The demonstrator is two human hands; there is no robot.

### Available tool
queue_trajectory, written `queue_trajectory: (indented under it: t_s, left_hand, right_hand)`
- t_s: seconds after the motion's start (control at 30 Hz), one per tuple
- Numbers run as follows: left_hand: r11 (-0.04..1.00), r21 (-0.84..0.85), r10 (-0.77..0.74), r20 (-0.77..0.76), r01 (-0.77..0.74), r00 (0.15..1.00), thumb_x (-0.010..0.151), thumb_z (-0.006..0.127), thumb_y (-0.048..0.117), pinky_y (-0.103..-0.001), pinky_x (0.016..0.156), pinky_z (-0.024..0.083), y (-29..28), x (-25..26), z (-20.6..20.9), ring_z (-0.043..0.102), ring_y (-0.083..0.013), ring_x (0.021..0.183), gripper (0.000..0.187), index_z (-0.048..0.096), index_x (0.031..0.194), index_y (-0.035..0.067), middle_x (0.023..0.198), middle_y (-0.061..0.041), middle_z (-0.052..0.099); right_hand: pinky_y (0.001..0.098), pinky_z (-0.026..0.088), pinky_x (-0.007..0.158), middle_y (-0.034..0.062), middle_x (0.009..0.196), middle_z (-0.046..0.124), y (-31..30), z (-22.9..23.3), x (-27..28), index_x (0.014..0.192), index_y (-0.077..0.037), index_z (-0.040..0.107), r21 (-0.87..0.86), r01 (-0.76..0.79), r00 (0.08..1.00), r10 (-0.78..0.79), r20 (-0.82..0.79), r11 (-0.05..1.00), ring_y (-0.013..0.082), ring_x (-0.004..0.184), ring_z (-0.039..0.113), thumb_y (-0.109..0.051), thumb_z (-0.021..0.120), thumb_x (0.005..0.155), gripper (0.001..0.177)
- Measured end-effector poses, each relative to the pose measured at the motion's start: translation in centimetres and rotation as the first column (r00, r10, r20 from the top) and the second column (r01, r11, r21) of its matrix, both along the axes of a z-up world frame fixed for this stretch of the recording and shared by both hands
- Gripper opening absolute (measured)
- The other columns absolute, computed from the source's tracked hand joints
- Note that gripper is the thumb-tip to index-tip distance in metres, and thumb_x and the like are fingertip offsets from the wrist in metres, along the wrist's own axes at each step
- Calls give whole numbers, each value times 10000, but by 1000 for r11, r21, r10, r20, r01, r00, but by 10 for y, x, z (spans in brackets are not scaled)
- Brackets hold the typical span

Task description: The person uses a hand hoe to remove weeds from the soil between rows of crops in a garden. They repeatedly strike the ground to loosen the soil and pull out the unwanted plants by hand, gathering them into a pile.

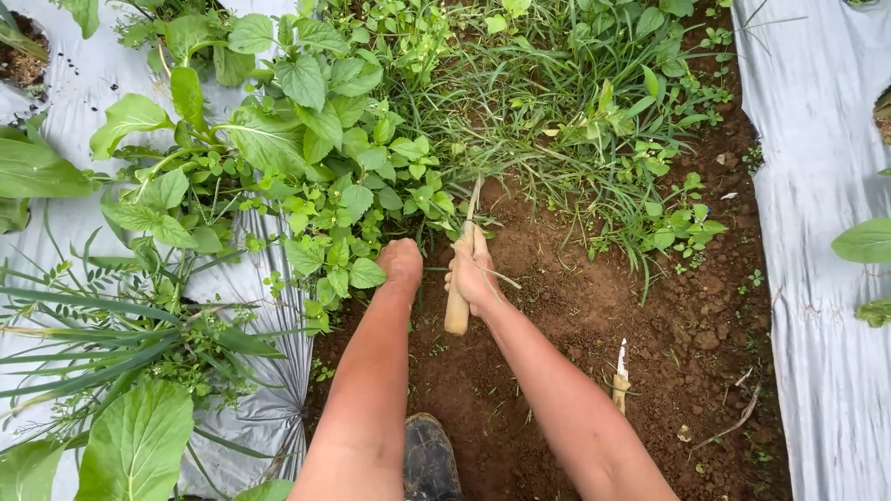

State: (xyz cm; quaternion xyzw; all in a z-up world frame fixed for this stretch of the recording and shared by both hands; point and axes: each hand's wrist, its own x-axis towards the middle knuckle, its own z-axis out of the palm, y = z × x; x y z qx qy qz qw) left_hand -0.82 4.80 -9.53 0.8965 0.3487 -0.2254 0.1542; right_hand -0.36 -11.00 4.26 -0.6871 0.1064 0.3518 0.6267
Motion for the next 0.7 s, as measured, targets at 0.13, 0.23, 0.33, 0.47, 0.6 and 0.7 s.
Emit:
queue_trajectory:
  t_s: [0.13, 0.23, 0.33, 0.47, 0.6, 0.7]
  left_hand:
    - [999, -1, 33, 28, -33, 999, 1013, 501, 99, -554, 879, 604, 4, 8, -11, 740, -372, 1085, 307, 800, 1019, 29, 1057, -189, 788]
    - [1000, 1, 19, 13, -19, 1000, 991, 528, 86, -544, 868, 610, 7, 7, -26, 751, -372, 1044, 282, 801, 1010, 17, 1011, -201, 790]
    - [999, -35, 3, 30, -2, 1000, 989, 514, 74, -520, 866, 613, 12, 7, -49, 749, -363, 1054, 291, 801, 994, 27, 1015, -194, 788]
    - [999, -28, 26, 41, -25, 999, 988, 512, 58, -506, 881, 618, 18, 14, -71, 752, -356, 1056, 290, 797, 1004, 10, 1029, -192, 788]
    - [1000, -15, 9, 58, -8, 998, 978, 529, 53, -477, 889, 623, 19, 18, -85, 755, -343, 1053, 277, 802, 1010, 17, 1026, -181, 791]
    - [1000, -4, 4, 74, -3, 997, 971, 532, 63, -478, 876, 631, 15, 17, -85, 757, -344, 1044, 281, 810, 976, 24, 998, -186, 793]
  right_hand:
    - [333, 667, 573, 137, 869, 634, 11, 4, -4, 1624, -85, 181, -17, 4, 999, -3, 54, 1000, 192, 694, 677, -293, 386, 1053, 642]
    - [308, 639, 515, 114, 832, 603, 19, 1, -8, 1620, -129, 219, -31, 174, 984, -172, 47, 984, 178, 639, 656, -310, 393, 1059, 614]
    - [285, 643, 504, 92, 835, 580, 12, -3, 9, 1619, -176, 197, -48, 398, 914, -392, 101, 916, 165, 640, 655, -403, 369, 1070, 618]
    - [307, 658, 492, 92, 804, 579, 14, -36, 21, 1596, -189, 215, 2, 510, 853, -505, 132, 860, 186, 618, 665, -395, 396, 1071, 592]
    - [292, 641, 519, 79, 805, 580, 18, -1, -8, 1601, -112, 249, -109, -55, 997, 61, 47, 993, 167, 642, 647, -334, 395, 1055, 607]
    - [283, 629, 543, 91, 811, 581, 17, 1, 0, 1607, -88, 249, -41, -37, 998, 39, 54, 998, 161, 666, 633, -282, 365, 1054, 597]
